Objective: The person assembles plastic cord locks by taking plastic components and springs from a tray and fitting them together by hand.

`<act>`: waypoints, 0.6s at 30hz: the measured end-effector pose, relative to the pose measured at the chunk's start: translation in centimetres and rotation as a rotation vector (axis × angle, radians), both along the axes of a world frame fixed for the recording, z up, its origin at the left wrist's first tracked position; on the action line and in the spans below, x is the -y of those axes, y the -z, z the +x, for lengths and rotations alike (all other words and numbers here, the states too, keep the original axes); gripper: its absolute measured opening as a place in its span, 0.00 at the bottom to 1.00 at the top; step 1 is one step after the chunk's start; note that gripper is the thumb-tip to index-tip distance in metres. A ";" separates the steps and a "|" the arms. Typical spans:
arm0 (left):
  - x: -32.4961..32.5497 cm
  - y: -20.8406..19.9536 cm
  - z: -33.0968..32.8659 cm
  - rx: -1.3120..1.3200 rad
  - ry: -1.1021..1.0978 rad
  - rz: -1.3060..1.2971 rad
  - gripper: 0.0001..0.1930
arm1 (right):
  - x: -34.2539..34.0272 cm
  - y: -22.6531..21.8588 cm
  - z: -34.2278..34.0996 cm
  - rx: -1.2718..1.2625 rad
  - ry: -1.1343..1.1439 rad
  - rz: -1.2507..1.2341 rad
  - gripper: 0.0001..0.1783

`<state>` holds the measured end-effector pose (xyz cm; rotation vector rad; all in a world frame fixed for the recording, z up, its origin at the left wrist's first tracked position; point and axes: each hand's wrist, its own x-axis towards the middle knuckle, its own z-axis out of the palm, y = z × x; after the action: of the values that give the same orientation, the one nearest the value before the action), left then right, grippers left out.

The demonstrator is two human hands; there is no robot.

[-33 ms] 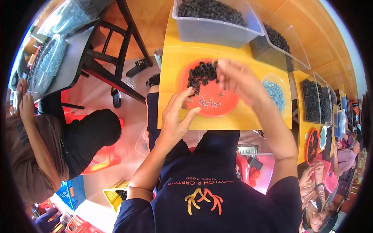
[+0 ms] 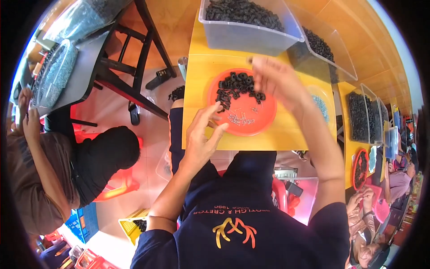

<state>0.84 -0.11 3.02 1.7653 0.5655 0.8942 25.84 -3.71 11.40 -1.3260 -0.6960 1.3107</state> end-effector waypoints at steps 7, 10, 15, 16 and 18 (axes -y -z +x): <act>-1.2 2.4 -0.9 0.056 -0.149 -0.170 0.19 | -7.2 -5.5 3.9 0.297 0.199 0.219 0.33; -1.4 3.0 -1.1 0.027 -0.109 -0.317 0.18 | -5.9 -1.2 4.5 0.552 0.037 0.179 0.18; -1.2 3.3 -1.5 0.035 -0.101 -0.315 0.17 | -1.4 4.9 -0.4 0.668 -0.130 0.025 0.14; -1.2 3.2 -1.4 0.020 -0.100 -0.308 0.17 | -0.7 6.1 -1.0 0.766 -0.089 0.045 0.13; -1.0 3.3 -1.4 0.002 -0.103 -0.302 0.16 | -0.1 6.3 -1.8 0.945 -0.094 0.044 0.13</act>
<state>-0.56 0.92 -0.26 1.4735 0.7546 0.8325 24.02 -3.56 5.13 -1.8848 -1.4217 0.6653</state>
